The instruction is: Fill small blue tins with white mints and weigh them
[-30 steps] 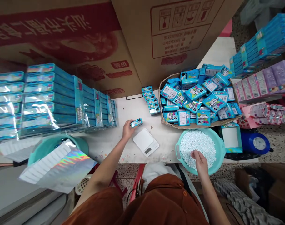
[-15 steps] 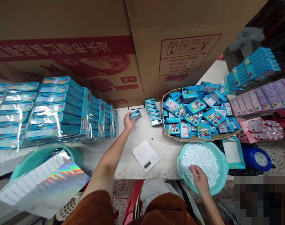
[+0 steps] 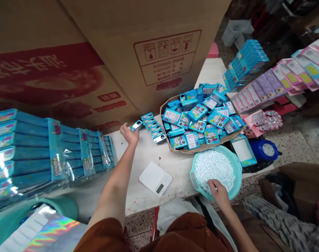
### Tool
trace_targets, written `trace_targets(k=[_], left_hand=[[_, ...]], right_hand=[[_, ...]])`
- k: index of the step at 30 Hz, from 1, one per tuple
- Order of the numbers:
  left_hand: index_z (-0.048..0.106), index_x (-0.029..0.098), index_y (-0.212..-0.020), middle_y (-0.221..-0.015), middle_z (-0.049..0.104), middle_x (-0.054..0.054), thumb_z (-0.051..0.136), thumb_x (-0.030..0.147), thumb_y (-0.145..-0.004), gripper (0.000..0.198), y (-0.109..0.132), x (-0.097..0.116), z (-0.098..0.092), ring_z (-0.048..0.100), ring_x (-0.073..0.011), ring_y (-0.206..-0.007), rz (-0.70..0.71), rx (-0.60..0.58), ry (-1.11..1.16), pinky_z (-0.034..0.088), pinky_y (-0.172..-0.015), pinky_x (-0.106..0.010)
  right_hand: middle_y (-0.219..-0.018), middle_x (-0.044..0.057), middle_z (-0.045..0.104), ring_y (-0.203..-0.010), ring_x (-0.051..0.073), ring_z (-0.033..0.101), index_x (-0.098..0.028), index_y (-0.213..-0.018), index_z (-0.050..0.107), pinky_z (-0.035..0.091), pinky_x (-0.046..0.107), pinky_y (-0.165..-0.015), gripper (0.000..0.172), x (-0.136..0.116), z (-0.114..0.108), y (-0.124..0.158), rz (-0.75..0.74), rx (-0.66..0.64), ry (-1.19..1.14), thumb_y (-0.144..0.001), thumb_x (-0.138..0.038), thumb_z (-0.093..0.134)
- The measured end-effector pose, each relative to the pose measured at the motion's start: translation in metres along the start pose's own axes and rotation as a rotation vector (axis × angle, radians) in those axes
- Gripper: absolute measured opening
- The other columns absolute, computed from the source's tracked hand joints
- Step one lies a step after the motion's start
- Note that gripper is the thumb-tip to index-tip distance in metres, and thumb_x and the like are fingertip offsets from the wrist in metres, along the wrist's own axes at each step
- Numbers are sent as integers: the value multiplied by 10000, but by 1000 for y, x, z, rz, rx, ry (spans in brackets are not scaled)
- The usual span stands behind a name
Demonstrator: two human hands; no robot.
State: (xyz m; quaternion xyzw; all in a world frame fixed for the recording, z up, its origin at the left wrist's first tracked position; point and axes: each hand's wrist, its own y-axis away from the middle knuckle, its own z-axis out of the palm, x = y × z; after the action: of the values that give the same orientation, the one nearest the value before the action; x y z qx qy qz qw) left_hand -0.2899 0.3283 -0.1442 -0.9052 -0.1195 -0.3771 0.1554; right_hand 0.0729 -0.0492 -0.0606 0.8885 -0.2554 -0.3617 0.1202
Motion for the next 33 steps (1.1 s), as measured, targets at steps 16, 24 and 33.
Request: trace_targets(k=[16,24,33], left_hand=[[583,180,-1035,-979,651,-135,549,257,-784,265,99,166,35,526,-336,-1020,694,-664,-436,285,-973,-530],[552,206,-1079,-998,626,-55,601,401,-779,361,165,207,-55,574,-225,-919,376,-477,-19,445,-826,-339],[552,224,-994,-957,646,-28,646,421,-739,336,290,219,-74,627,-187,-886,-173,-650,338,510,-786,-307]], right_hand=[[-1030,139,608,-1031,275,531,-153,-1058,576,410,430,-938,327,110,-28,-53,-135,258,304,-888,-376,410],[-1088,185,557,-1073,313,472,-109,-1206,530,362,459,-954,460,118,-33,-103,-135,292,291,-908,-419,366],[-1167,189,519,-1125,309,446,-126,-1233,513,341,446,-975,499,83,12,-114,-87,242,-2,-892,-468,387]])
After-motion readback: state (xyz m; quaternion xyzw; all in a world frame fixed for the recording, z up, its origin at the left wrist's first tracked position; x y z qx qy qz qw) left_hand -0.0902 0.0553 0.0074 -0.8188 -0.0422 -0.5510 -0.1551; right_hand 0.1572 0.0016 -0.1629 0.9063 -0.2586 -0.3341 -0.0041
